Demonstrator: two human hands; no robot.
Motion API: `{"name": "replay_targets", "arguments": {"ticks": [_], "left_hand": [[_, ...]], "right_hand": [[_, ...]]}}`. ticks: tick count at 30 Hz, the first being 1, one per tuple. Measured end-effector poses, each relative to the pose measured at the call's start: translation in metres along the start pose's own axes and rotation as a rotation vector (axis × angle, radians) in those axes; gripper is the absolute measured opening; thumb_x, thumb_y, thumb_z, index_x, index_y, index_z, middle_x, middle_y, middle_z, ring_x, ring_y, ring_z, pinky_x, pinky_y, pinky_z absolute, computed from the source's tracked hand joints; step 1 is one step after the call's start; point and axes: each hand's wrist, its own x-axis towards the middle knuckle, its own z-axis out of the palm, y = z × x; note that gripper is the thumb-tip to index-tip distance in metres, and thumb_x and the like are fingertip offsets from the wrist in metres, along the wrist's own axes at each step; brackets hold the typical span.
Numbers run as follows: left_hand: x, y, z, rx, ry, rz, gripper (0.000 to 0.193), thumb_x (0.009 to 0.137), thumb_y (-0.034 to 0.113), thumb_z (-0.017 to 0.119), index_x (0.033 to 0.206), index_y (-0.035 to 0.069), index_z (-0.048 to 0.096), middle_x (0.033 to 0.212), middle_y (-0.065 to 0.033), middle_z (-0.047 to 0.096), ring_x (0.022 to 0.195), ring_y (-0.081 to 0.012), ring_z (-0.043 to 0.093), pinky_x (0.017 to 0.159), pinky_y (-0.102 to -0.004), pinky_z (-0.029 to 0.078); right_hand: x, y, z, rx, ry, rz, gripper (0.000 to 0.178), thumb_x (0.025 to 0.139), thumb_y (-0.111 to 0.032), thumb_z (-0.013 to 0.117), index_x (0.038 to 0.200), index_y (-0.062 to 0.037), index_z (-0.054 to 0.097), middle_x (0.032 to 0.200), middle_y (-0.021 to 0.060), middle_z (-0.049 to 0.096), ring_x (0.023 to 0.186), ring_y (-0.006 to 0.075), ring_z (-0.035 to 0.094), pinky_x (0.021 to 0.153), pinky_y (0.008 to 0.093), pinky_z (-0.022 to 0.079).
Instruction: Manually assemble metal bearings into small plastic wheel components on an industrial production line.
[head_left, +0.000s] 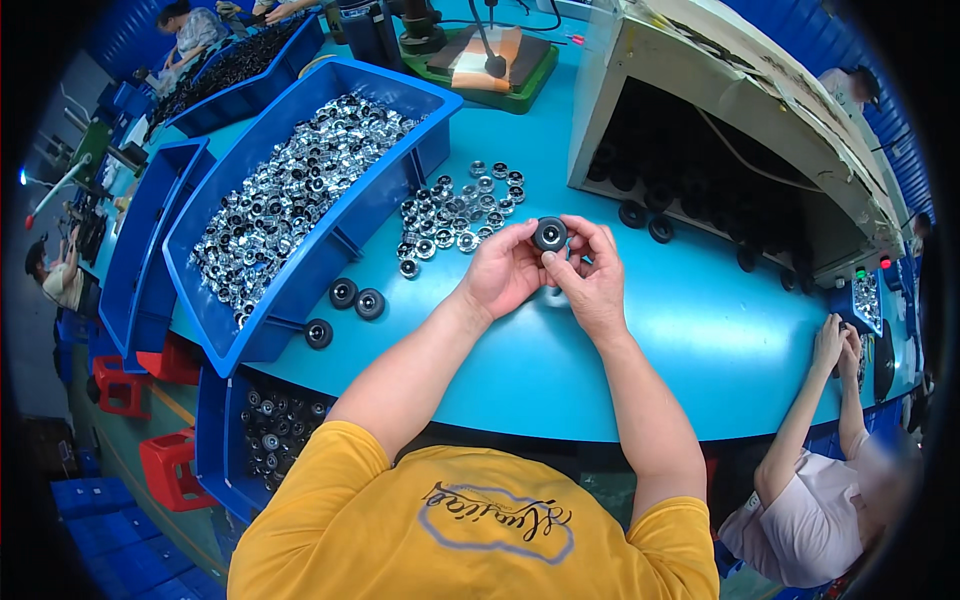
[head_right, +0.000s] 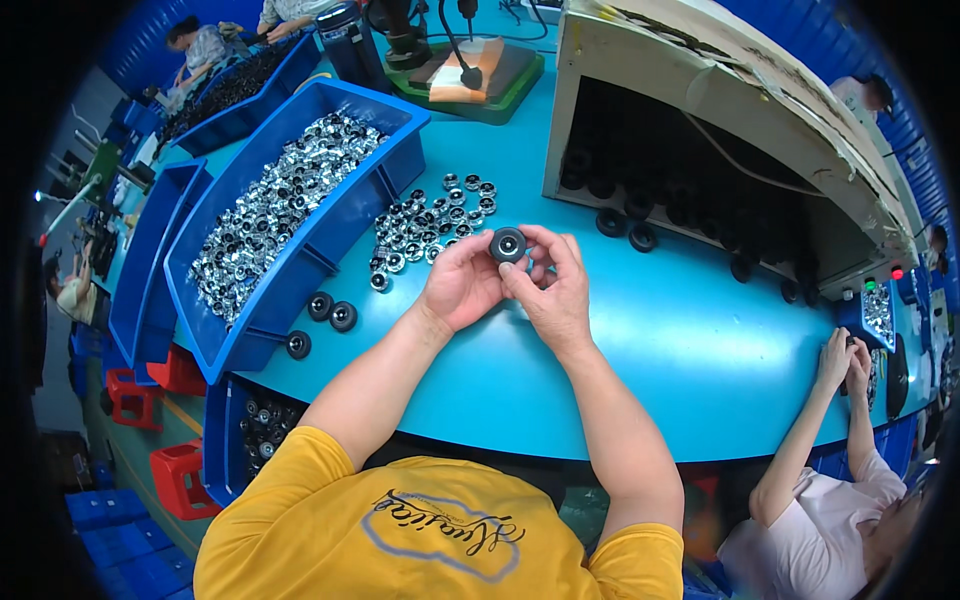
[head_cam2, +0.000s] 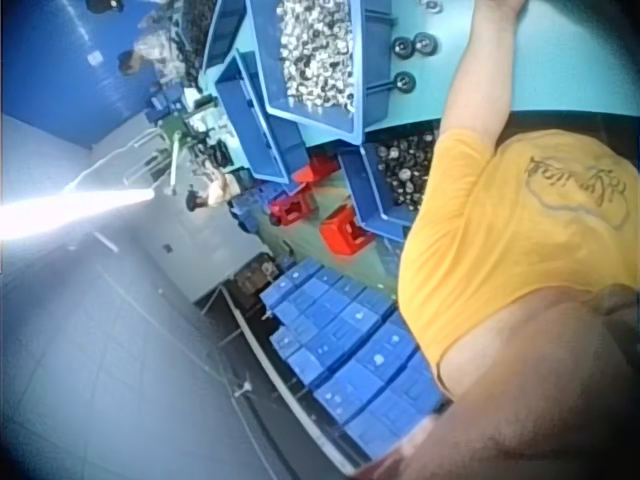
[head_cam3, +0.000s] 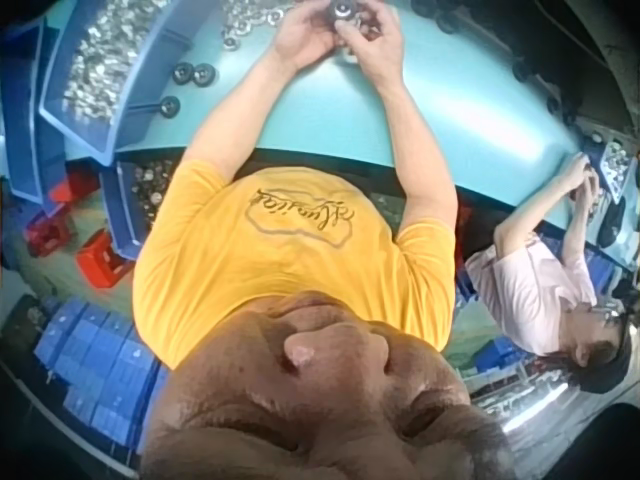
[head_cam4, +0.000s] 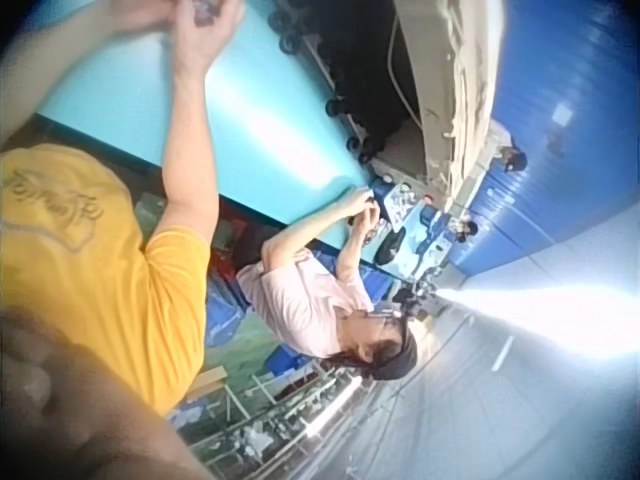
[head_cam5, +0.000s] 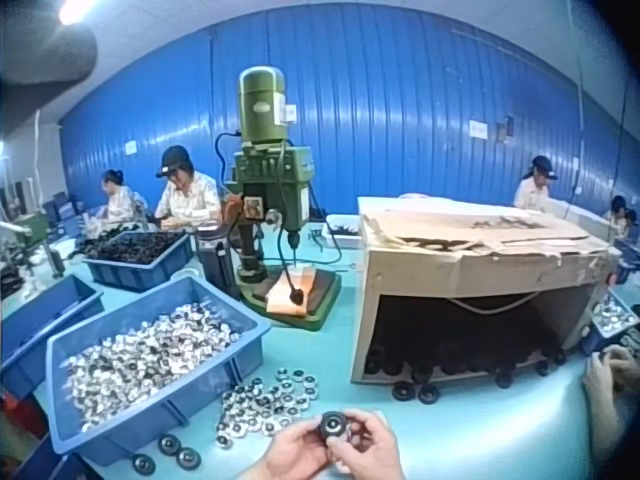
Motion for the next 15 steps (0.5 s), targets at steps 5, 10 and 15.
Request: {"name": "replay_targets", "arguments": {"ticks": [5,10,15], "left_hand": [[0.002,-0.003,-0.006,-0.021,-0.004,0.006,0.035,0.101,0.028,0.046,0.116,0.001,0.062,0.116,-0.0126,0.065,0.108,-0.0241,0.061,0.097,-0.0431,0.049],[0.010,-0.011,-0.003,0.088,0.091,0.073,0.034,0.102,0.026,0.048,0.119,0.001,0.062,0.112,-0.0123,0.067,0.099,-0.0211,0.065,0.085,-0.0394,0.053],[0.005,0.003,-0.006,0.585,0.250,0.280,0.033,0.101,0.023,0.051,0.123,0.000,0.061,0.102,-0.0064,0.062,0.087,-0.0136,0.058,0.073,-0.0305,0.047]], "right_hand": [[-0.001,-0.003,-0.002,-0.008,-0.008,-0.014,0.044,0.080,-0.004,0.077,0.121,-0.0075,0.064,0.102,0.0007,0.049,0.079,0.0068,0.050,0.066,0.0212,0.049],[-0.003,0.010,-0.004,0.055,0.074,-0.045,0.048,0.082,-0.011,0.078,0.126,-0.0099,0.061,0.108,0.0019,0.057,0.094,0.0112,0.056,0.076,0.0242,0.051],[0.012,0.016,-0.002,0.076,0.175,-0.138,0.027,0.090,-0.014,0.070,0.115,-0.0051,0.063,0.091,0.0006,0.055,0.075,0.0075,0.053,0.067,0.0235,0.047]]}}
